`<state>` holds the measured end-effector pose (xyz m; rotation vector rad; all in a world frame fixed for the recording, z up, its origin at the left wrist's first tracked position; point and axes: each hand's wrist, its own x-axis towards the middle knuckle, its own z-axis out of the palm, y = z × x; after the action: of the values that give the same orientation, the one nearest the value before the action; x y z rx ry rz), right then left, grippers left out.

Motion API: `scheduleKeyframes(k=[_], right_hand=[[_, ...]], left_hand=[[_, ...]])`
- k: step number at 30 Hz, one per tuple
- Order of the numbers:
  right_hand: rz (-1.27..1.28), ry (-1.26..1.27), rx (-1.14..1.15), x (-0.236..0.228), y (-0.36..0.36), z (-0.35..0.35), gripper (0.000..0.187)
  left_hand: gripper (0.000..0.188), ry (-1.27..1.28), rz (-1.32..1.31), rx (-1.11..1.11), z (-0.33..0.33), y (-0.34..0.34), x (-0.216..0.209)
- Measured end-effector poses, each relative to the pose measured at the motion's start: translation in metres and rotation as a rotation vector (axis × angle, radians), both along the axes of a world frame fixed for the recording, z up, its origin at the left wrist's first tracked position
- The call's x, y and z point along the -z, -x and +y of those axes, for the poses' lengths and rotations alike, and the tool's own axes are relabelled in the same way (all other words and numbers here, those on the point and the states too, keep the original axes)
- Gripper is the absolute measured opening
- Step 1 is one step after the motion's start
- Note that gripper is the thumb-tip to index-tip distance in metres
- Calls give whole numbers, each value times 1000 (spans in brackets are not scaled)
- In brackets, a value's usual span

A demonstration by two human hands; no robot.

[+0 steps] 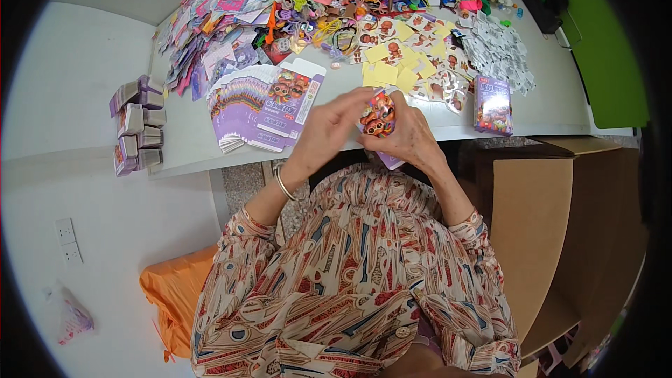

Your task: Packaging small toy items into individual boxes and organizing them into a shipping container.

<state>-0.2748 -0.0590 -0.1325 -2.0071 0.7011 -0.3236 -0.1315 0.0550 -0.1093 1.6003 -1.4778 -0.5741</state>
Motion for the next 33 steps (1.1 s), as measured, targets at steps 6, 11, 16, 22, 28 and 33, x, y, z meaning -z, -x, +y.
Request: scheduleKeyframes(k=[6, 11, 16, 22, 28, 33], right_hand=[[41, 6, -22, -5, 3, -1, 69], [33, 36, -41, -2, 4, 3, 69], [20, 29, -33, -4, 4, 4, 67], [10, -24, -9, -4, 3, 5, 64], [-2, 8, 2, 3, 5, 8, 62], [15, 13, 13, 2, 5, 8, 61]], left_hand=[[27, -308, 781, -234, -8, -11, -9], [23, -280, 776, -294, -6, -7, -11], [24, -253, 664, -297, -5, -1, -9], [29, -16, 36, -159, 7, 16, -2], [36, 122, -210, -233, 10, 33, 12], [34, -102, -35, -290, 8, 33, 10]])
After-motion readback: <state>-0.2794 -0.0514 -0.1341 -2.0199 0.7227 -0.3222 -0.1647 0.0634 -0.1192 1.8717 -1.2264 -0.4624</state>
